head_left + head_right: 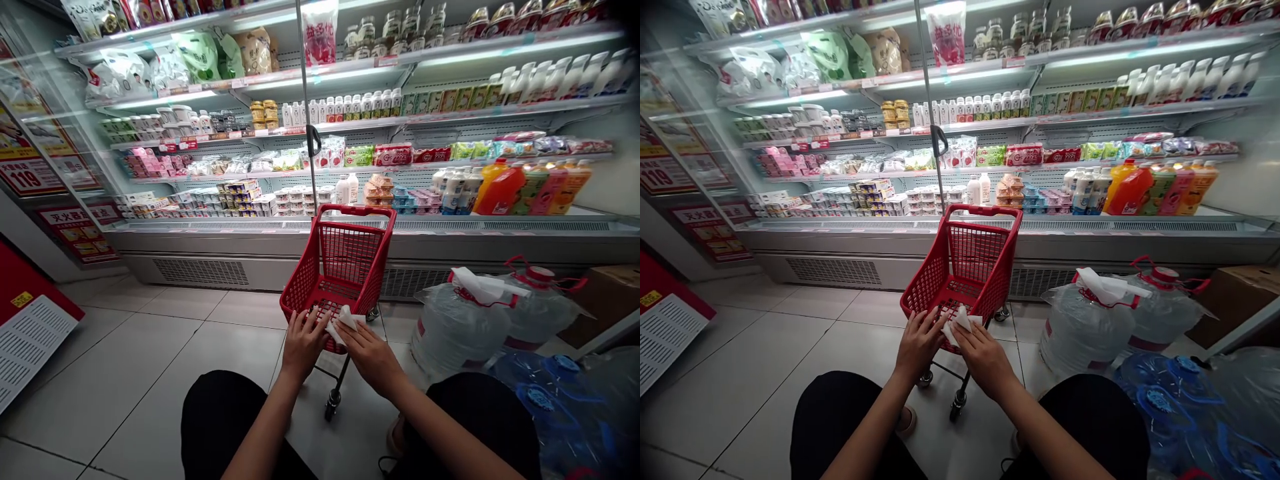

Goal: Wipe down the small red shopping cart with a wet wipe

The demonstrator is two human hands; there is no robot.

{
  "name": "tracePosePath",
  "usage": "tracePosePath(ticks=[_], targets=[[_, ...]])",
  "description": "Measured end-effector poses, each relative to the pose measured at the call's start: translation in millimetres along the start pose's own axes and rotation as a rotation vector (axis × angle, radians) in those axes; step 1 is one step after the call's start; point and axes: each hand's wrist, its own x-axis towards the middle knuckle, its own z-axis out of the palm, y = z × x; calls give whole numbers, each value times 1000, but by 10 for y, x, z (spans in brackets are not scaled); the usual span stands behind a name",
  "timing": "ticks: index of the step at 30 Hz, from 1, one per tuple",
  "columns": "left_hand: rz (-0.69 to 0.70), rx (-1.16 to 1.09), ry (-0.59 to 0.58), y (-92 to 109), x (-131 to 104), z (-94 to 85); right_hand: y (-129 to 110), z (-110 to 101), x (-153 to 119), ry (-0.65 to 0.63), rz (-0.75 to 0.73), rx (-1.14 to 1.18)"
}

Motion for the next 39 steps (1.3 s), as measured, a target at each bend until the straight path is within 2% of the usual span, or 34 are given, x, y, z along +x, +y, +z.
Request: tracePosePath(ticks=[3, 8, 12, 16, 21, 27, 33, 39], targets=[[106, 3, -15, -110, 18, -67, 90, -70, -75, -2, -3, -8], [154, -14, -52, -400, 200, -90, 239, -145, -203, 3, 35, -15], [182, -48, -67, -412, 292, -58, 351, -143, -310, 10, 34, -24], [172, -13, -50, -224, 276, -67, 495, -182, -410, 7, 26, -44], [123, 20, -12, 102, 187, -94, 683, -274, -535, 21, 44, -80], [46, -19, 14, 532, 85, -99, 795, -353, -630, 40, 168, -83], [49, -74, 35, 816, 15, -125, 608, -287, -669, 89, 288, -117], [67, -71, 42, 876, -39, -148, 168, -70, -539, 85, 233, -85]])
